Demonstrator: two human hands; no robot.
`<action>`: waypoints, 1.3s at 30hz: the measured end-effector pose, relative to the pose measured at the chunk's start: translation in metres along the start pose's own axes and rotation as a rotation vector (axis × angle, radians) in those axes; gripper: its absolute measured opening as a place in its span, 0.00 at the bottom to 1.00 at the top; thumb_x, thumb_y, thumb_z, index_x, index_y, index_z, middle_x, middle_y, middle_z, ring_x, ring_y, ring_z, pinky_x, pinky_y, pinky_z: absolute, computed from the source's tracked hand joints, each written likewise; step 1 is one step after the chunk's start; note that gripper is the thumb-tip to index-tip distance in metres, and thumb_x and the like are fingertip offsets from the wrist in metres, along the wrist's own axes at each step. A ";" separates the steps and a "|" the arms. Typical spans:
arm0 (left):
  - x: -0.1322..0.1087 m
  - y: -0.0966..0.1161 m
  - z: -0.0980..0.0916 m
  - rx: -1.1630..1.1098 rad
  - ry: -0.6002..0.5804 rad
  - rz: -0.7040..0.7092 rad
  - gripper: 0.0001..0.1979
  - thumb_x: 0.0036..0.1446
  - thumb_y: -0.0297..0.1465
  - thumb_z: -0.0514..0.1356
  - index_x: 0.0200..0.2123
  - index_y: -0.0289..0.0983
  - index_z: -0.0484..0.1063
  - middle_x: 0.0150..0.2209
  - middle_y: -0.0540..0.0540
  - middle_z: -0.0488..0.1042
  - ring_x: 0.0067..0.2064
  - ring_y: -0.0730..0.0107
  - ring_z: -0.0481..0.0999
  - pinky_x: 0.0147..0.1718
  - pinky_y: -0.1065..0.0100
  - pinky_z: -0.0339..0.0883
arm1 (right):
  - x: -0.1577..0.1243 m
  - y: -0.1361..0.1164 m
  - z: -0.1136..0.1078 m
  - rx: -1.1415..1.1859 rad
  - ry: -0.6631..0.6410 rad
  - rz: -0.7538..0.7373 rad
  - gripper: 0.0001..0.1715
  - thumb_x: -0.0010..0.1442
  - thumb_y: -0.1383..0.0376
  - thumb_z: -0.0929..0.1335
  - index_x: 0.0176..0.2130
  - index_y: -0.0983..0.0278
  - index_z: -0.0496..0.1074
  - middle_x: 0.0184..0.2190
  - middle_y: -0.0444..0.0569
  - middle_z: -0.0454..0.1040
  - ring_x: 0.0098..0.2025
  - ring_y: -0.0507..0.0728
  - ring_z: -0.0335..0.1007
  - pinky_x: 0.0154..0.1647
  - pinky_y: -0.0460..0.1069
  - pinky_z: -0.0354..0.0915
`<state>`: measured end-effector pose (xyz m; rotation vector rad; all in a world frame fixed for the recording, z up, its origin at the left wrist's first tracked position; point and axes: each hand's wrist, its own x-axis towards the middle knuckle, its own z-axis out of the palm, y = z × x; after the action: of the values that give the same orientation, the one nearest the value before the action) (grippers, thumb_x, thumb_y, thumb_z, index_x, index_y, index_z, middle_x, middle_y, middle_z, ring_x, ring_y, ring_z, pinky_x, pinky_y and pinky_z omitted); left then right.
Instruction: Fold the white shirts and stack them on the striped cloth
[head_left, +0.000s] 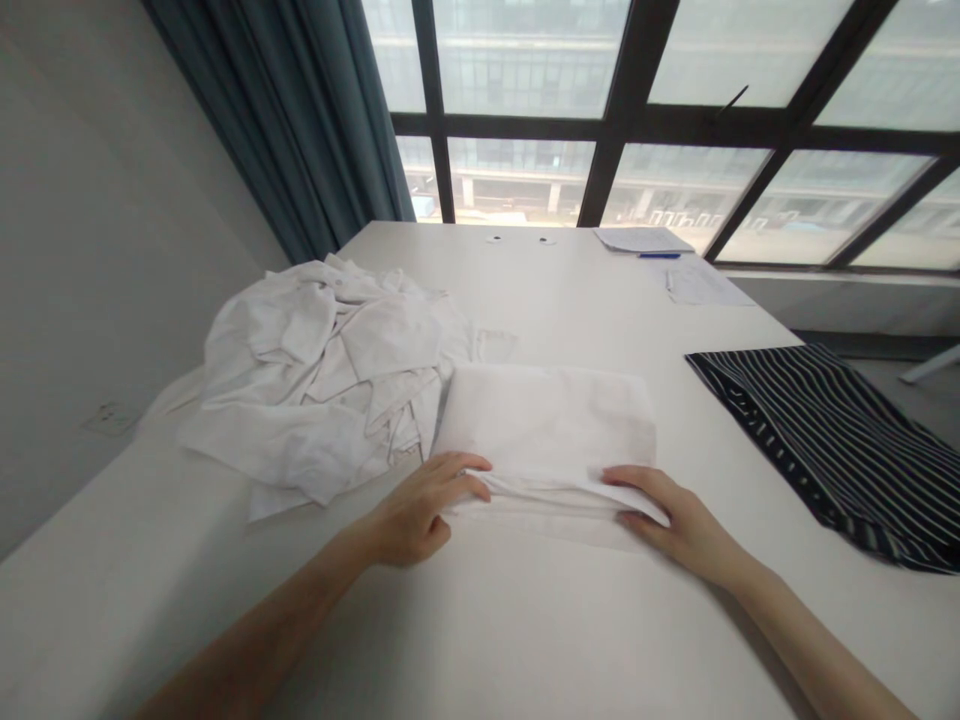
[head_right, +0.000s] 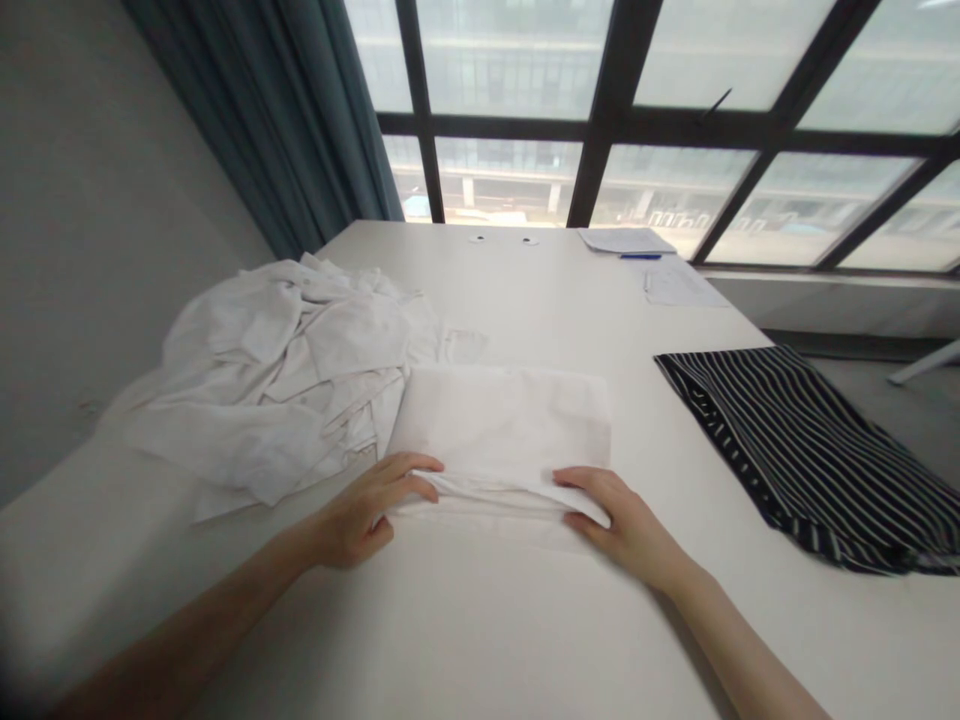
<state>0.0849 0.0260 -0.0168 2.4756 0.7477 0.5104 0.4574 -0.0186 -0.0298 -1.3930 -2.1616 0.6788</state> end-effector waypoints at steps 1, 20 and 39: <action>0.000 0.000 0.000 -0.004 -0.005 -0.003 0.34 0.34 0.14 0.50 0.48 0.40 0.67 0.58 0.43 0.65 0.60 0.58 0.64 0.60 0.55 0.60 | 0.000 0.001 0.000 -0.007 -0.001 -0.001 0.20 0.64 0.57 0.66 0.55 0.58 0.70 0.54 0.53 0.74 0.55 0.61 0.70 0.57 0.57 0.66; 0.000 -0.011 0.010 -0.044 0.148 -0.075 0.12 0.67 0.28 0.51 0.42 0.37 0.75 0.47 0.41 0.74 0.52 0.64 0.73 0.52 0.65 0.67 | -0.002 0.010 0.000 0.000 0.023 0.019 0.20 0.67 0.59 0.60 0.54 0.56 0.72 0.53 0.51 0.75 0.54 0.60 0.72 0.52 0.54 0.70; -0.006 -0.021 0.011 -0.061 0.138 -0.063 0.17 0.64 0.23 0.50 0.47 0.40 0.76 0.48 0.41 0.76 0.52 0.65 0.74 0.51 0.66 0.68 | -0.003 0.010 0.001 0.016 0.041 0.028 0.19 0.67 0.59 0.60 0.54 0.57 0.72 0.53 0.50 0.75 0.55 0.60 0.72 0.53 0.54 0.70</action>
<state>0.0771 0.0342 -0.0390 2.3704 0.8488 0.6760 0.4644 -0.0181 -0.0373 -1.4197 -2.1048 0.6706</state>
